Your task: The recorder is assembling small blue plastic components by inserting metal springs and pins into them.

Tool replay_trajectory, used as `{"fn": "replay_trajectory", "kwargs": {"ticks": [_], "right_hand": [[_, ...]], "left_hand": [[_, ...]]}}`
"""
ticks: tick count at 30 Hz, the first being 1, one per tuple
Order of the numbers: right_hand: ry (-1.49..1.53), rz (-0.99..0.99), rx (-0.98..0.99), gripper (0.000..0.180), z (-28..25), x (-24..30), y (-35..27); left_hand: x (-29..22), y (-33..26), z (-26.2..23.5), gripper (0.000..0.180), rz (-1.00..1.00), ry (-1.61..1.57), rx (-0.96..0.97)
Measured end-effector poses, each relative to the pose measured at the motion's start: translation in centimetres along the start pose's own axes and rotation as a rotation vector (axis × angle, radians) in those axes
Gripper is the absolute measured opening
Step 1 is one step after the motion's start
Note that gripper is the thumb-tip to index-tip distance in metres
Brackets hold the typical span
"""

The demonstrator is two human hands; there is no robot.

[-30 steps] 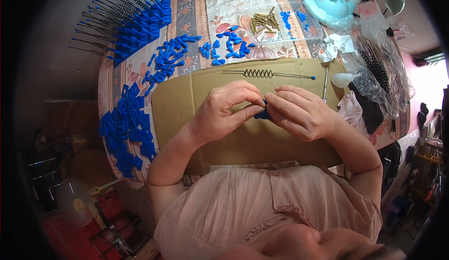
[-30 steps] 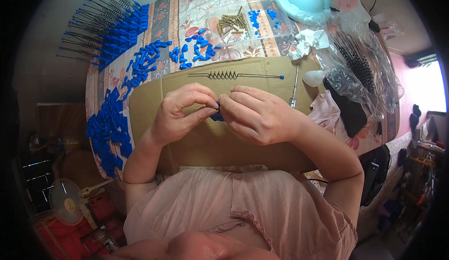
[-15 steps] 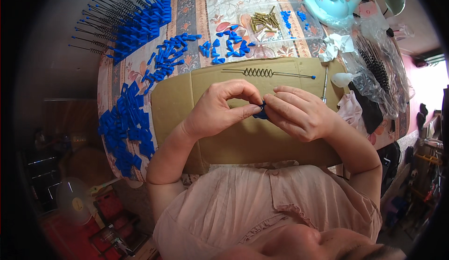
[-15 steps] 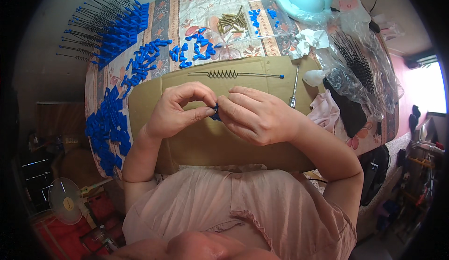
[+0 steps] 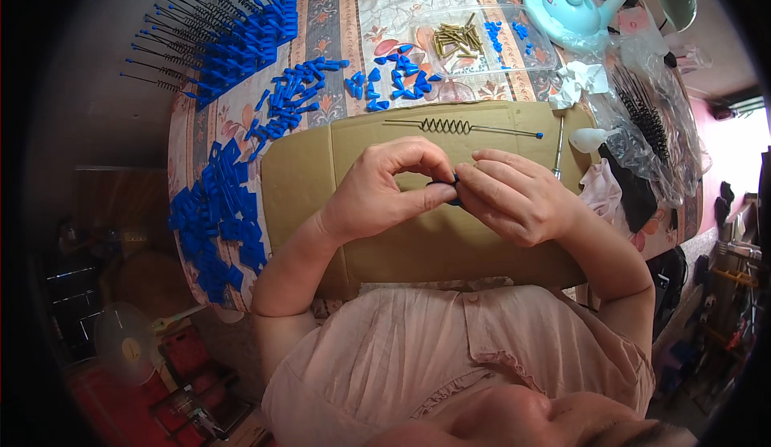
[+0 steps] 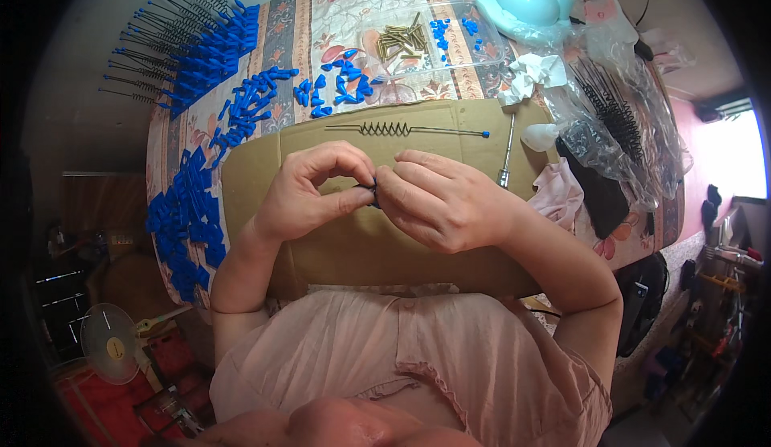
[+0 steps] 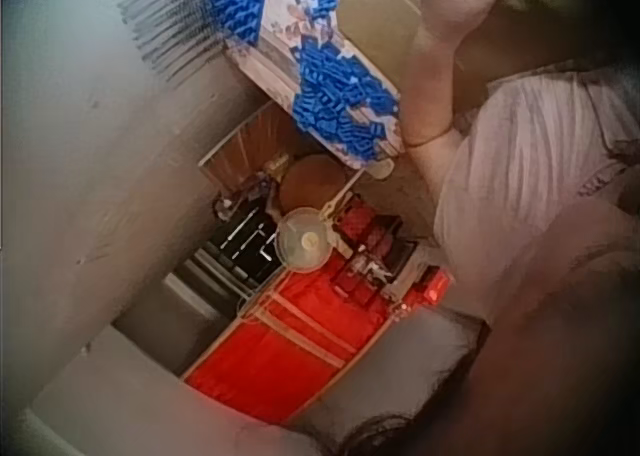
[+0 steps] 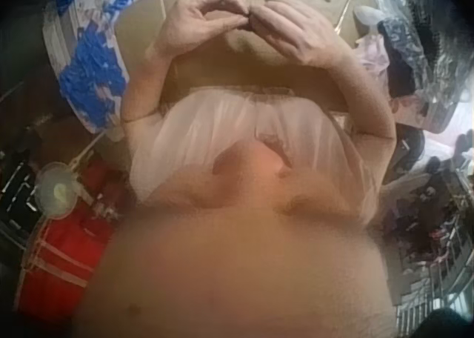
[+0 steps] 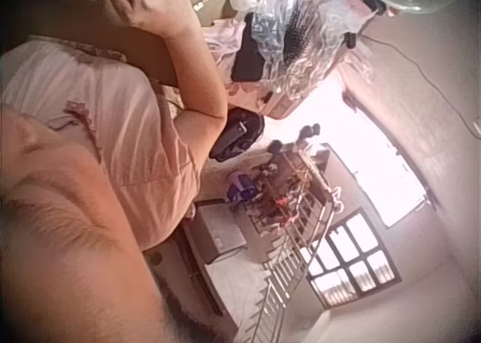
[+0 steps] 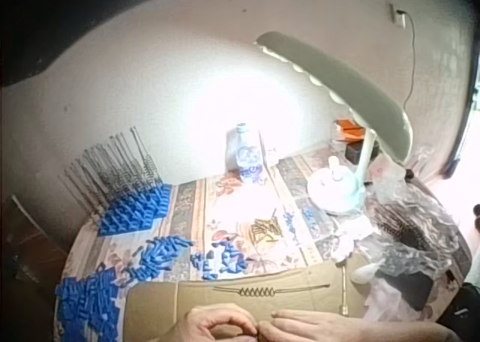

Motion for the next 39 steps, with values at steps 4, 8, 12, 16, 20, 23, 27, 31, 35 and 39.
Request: {"fn": "replay_trajectory", "kwargs": {"ticks": [4,8,12,16,20,23,27,31,35,39], "right_hand": [[-0.018,-0.002,0.007,0.023,0.05,-0.07,0.07],[-0.001,0.02,0.002,0.023,0.06,-0.15,-0.07],[-0.013,0.013,0.033,0.024,0.35,-0.17,-0.14],[-0.017,0.014,0.025,0.025,0.16,-0.26,-0.1],[-0.009,0.02,0.031,0.025,0.42,-0.18,-0.03],[-0.011,0.045,0.012,0.025,0.35,-0.37,-0.15],[-0.002,0.051,0.033,0.025,0.45,-0.39,-0.07],[0.016,0.055,0.021,0.025,0.32,-0.43,0.01],[0.026,0.072,0.03,0.026,0.48,-0.52,-0.02],[0.036,0.067,0.021,0.026,0.48,-0.49,-0.02]], "left_hand": [[0.63,-0.13,-0.02,0.018,-0.069,-0.073,-0.033],[0.64,-0.17,-0.14,0.021,-0.092,-0.109,-0.03],[0.47,-0.14,0.17,0.022,-0.112,-0.006,-0.037],[0.76,-0.2,-0.02,0.023,-0.141,-0.066,-0.065],[0.01,-0.17,0.07,0.022,-0.095,0.017,-0.077],[0.47,-0.1,0.17,0.024,-0.12,-0.02,-0.086],[0.96,-0.32,-0.11,0.024,-0.159,-0.058,-0.09],[0.58,-0.19,0.19,0.024,-0.123,-0.044,-0.079],[0.26,-0.1,0.3,0.026,-0.149,-0.043,-0.059],[0.79,-0.32,0.0,0.028,-0.172,-0.091,-0.091]]}}
Point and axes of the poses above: each hand's wrist, its own y-axis towards the middle knuckle, its own z-axis out of the palm, x = y × z, the point moved 9 cm from there along y, towards the middle knuckle, and after that the axes turned 13 degrees about y, right-handed, at the moved point
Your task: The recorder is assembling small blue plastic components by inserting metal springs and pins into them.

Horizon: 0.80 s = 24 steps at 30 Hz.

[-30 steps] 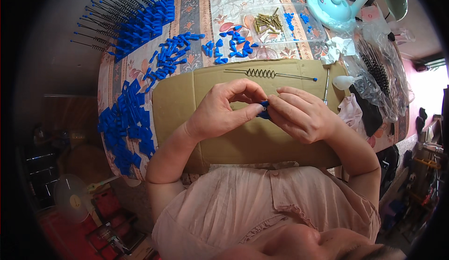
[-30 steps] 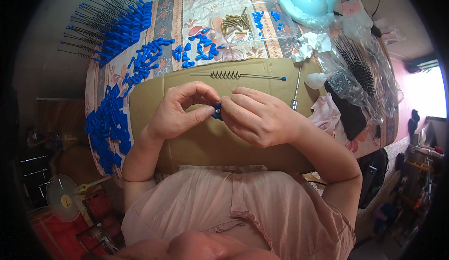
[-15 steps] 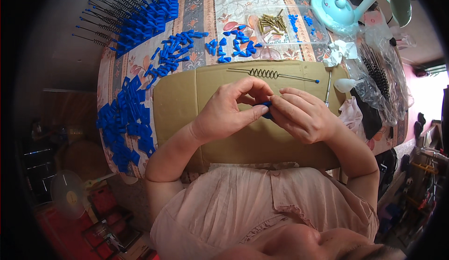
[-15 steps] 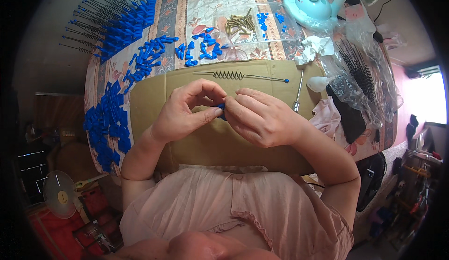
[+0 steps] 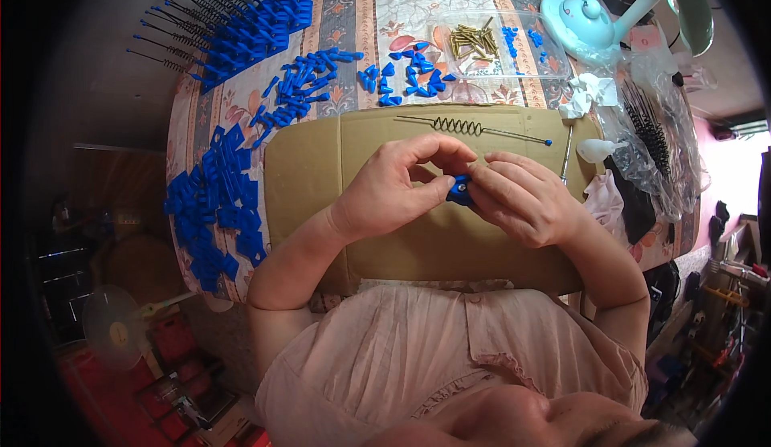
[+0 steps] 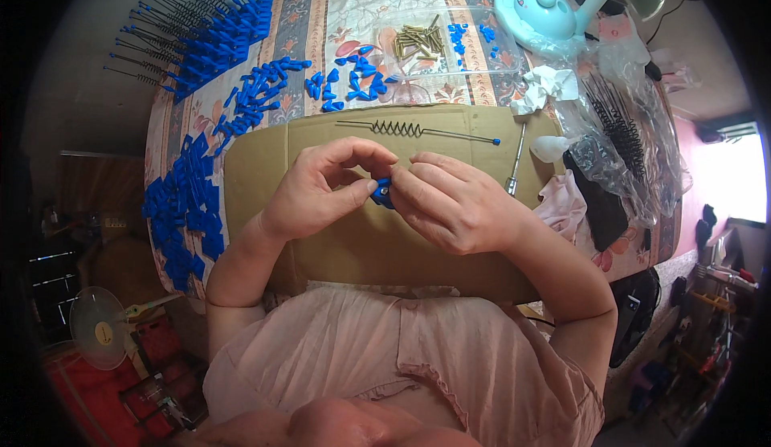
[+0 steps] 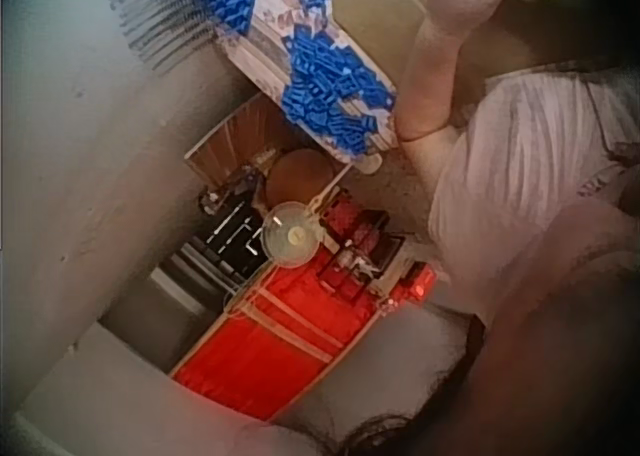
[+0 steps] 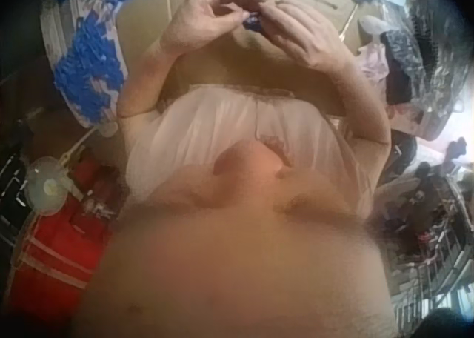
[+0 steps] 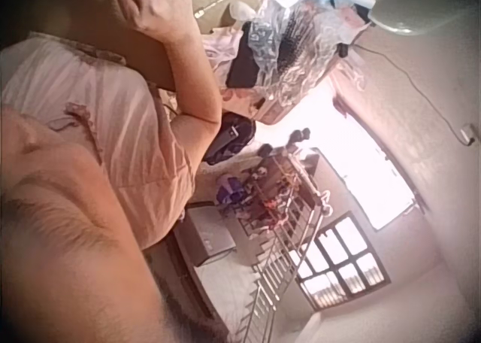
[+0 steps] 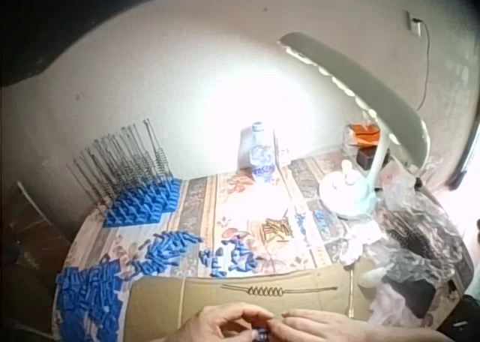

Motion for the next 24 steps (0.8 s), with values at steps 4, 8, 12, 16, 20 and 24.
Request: {"fn": "replay_trajectory", "kwargs": {"ticks": [4,8,12,16,20,24], "right_hand": [[0.005,-0.007,0.004,0.027,-0.03,-0.09,-0.22],[0.005,-0.019,0.022,0.028,0.1,0.04,-0.11],[0.013,-0.012,0.012,0.029,0.06,-0.06,-0.17],[0.017,-0.013,0.016,0.029,0.05,-0.15,-0.26],[0.018,-0.011,0.028,0.029,0.25,-0.08,-0.15],[0.016,-0.012,0.023,0.03,0.17,-0.14,-0.25]], "left_hand": [[-0.29,0.05,0.31,0.029,-0.002,-0.013,0.045],[-0.04,-0.04,0.53,0.029,-0.012,-0.042,0.05],[0.5,-0.03,0.13,0.029,-0.012,-0.087,0.015],[0.04,0.05,0.51,0.031,0.007,-0.047,0.049],[0.12,-0.08,0.27,0.032,-0.002,-0.027,0.007],[0.21,-0.04,0.37,0.033,-0.016,-0.018,0.056]]}}
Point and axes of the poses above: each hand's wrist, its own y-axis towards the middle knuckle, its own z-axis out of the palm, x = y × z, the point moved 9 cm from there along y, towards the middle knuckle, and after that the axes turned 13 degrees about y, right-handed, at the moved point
